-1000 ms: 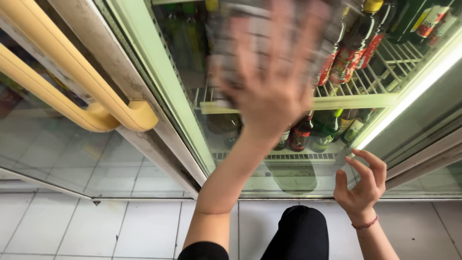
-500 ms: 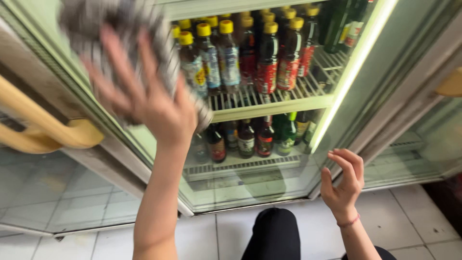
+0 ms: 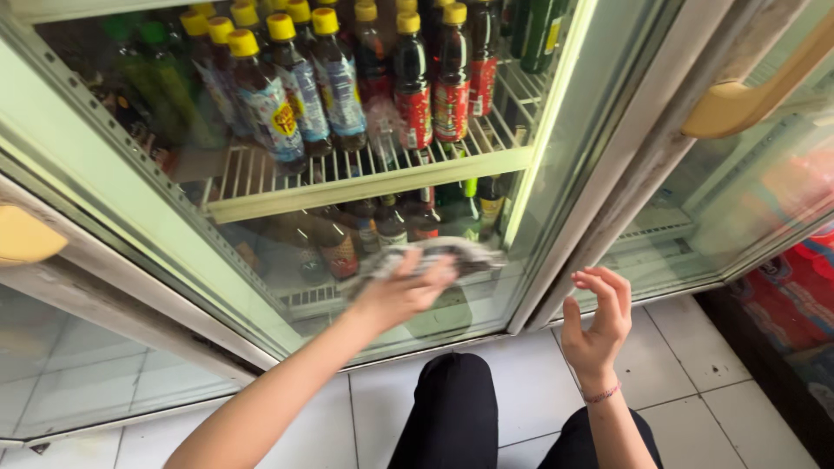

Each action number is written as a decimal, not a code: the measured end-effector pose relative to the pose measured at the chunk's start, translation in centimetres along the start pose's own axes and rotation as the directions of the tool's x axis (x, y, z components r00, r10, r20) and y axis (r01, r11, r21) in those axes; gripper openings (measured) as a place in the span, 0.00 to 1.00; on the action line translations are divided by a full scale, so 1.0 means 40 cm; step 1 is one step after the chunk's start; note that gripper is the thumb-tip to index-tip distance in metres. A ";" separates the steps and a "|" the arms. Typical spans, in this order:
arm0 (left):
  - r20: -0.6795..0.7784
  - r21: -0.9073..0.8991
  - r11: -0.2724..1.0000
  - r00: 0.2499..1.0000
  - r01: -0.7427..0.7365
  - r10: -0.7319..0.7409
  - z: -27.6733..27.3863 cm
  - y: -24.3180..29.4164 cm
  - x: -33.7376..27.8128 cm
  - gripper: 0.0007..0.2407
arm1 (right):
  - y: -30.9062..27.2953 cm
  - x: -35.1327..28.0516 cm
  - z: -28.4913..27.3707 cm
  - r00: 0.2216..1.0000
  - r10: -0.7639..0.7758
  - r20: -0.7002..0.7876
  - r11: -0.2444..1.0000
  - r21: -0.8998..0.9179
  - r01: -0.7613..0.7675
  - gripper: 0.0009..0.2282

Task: The person cleans the glass door of a commercial refrigerator using a cloth and a spray bottle. They wipe the exterior glass surface, spray the cloth with liquid from a green bottle, and continue wiping different sections of the door, including the handle and lower panels.

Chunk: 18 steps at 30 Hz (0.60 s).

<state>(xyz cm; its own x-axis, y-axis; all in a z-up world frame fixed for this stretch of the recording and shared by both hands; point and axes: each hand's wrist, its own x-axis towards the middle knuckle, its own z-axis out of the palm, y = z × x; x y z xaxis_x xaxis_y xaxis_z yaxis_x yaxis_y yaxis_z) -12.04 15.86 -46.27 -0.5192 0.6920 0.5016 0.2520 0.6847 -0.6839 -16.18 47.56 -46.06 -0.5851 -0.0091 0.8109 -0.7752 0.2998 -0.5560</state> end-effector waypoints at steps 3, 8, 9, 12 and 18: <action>-0.083 -0.031 0.964 0.960 0.265 -0.266 -0.104 -0.100 -0.046 0.10 | 0.033 -0.022 -0.054 0.998 0.030 0.046 0.997 -0.076 -0.026 0.14; -0.298 0.090 0.824 0.805 0.559 -0.514 -0.154 -0.253 0.184 0.26 | 0.091 -0.071 -0.084 0.991 0.096 0.090 0.992 -0.095 -0.088 0.15; -0.304 0.060 0.827 0.799 0.559 -0.518 -0.129 -0.252 0.258 0.25 | 0.095 -0.084 -0.076 0.990 0.107 0.090 0.991 -0.090 -0.099 0.15; -0.215 -0.120 0.906 0.881 0.405 -0.422 -0.054 -0.155 0.404 0.29 | 0.100 -0.108 -0.050 0.986 0.146 0.081 0.987 -0.079 -0.139 0.15; -0.205 -0.254 0.955 0.957 0.152 -0.207 0.163 0.172 0.465 0.27 | 0.110 -0.178 -0.037 0.968 0.243 0.069 0.968 -0.089 -0.237 0.15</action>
<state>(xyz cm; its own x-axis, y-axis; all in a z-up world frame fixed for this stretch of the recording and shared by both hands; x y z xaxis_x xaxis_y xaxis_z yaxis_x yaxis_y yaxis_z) -25.27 31.95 -45.11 -0.3814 0.5673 0.7299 0.3691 0.8174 -0.4423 -15.08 50.37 -54.02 -0.7708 -0.0014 0.6371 -0.5904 0.3771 -0.7136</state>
